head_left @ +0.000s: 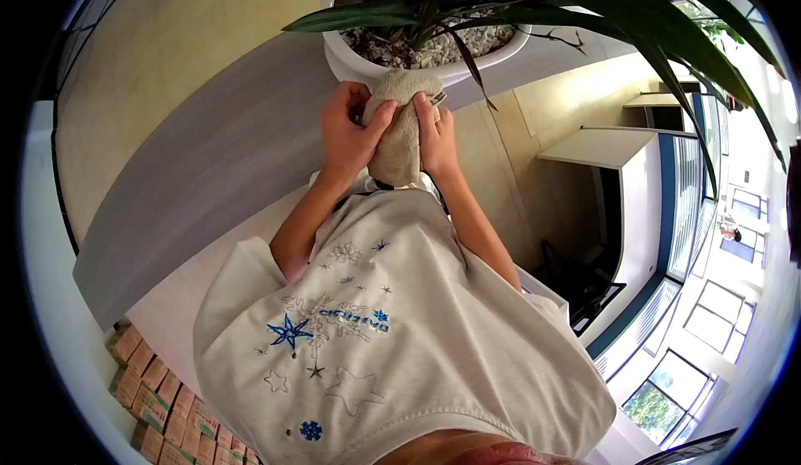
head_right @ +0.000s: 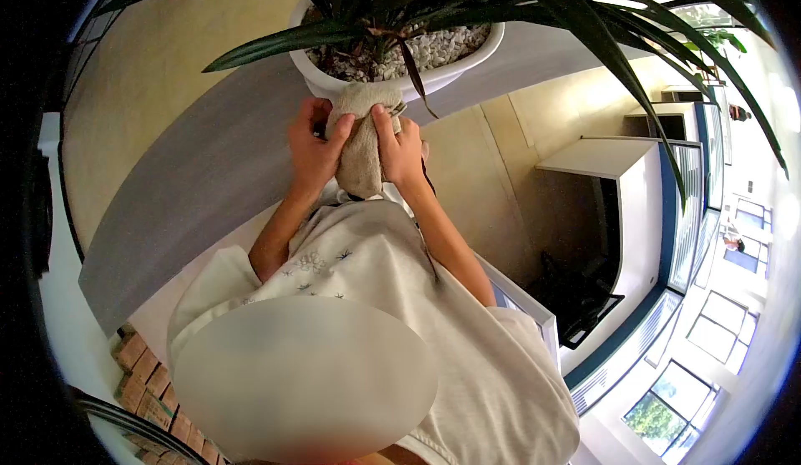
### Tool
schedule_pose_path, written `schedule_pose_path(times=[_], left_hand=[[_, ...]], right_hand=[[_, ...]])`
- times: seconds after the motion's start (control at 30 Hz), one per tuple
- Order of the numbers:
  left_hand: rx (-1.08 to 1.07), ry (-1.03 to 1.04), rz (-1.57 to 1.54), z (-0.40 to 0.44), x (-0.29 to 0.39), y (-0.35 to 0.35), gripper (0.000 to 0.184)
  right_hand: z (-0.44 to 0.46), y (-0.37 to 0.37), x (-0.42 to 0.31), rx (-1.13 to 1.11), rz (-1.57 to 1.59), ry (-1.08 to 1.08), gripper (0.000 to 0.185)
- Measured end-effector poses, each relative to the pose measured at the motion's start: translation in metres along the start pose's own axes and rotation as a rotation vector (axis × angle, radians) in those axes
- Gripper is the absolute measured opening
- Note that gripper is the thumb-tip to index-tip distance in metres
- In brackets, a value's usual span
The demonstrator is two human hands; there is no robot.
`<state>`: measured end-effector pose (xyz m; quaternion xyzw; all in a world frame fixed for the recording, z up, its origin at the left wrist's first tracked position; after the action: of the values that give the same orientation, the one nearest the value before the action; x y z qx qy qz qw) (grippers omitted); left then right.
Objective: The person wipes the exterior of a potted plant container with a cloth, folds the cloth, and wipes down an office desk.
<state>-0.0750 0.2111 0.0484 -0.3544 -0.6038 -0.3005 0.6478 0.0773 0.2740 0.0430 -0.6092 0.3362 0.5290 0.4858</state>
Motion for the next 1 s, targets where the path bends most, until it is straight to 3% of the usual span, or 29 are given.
schedule_pose_path(times=[0.1, 0.23, 0.33, 0.37, 0.43, 0.53, 0.6, 0.7, 0.73, 0.87, 1.0], left_hand=[[0.032, 0.084, 0.007, 0.004, -0.038, 0.004, 0.04], [0.015, 0.075, 0.113, 0.01, -0.082, 0.009, 0.042], [0.032, -0.039, 0.339, 0.001, -0.066, -0.001, 0.04], [0.045, -0.034, 0.258, -0.004, -0.059, -0.004, 0.04], [0.058, -0.023, 0.091, -0.01, -0.046, -0.007, 0.039], [0.124, 0.192, 0.035, -0.016, -0.017, -0.013, 0.037], [0.115, 0.154, 0.145, -0.004, -0.015, -0.013, 0.037], [0.114, 0.158, 0.15, 0.002, -0.028, -0.009, 0.038], [0.113, 0.169, 0.122, 0.003, -0.039, -0.005, 0.039], [0.024, 0.031, 0.095, 0.005, -0.1, -0.005, 0.039], [-0.043, -0.041, 0.099, 0.001, -0.095, -0.01, 0.038]], right_hand=[[0.005, 0.003, 0.015, 0.026, -0.228, -0.148, 0.061], [0.008, 0.009, 0.074, -0.001, -0.46, -0.074, 0.076], [0.005, 0.014, 0.086, -0.055, -0.348, 0.062, 0.078], [0.003, 0.015, 0.084, -0.07, -0.301, 0.098, 0.076], [-0.008, 0.012, 0.041, -0.079, -0.173, 0.008, 0.07], [-0.009, 0.003, 0.011, -0.052, -0.112, -0.131, 0.063], [-0.001, 0.009, -0.002, 0.019, 0.032, -0.199, 0.064], [0.014, 0.017, 0.045, 0.19, -0.244, -0.333, 0.065], [0.02, 0.017, 0.067, 0.117, -0.353, -0.351, 0.068], [0.009, 0.023, 0.098, -0.024, -0.297, -0.111, 0.076], [-0.003, 0.026, 0.1, -0.053, -0.268, 0.078, 0.077]])
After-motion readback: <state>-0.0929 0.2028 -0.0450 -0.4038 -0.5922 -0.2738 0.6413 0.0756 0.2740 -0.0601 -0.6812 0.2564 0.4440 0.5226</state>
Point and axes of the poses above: each hand's wrist, its own z-axis towards the middle knuckle, its own y-axis out of the palm, x = y × z, the point moved 2 cm from there along z, towards the middle knuckle, and after that the axes turned 9 degrees about -y, right-handed, at the moved point
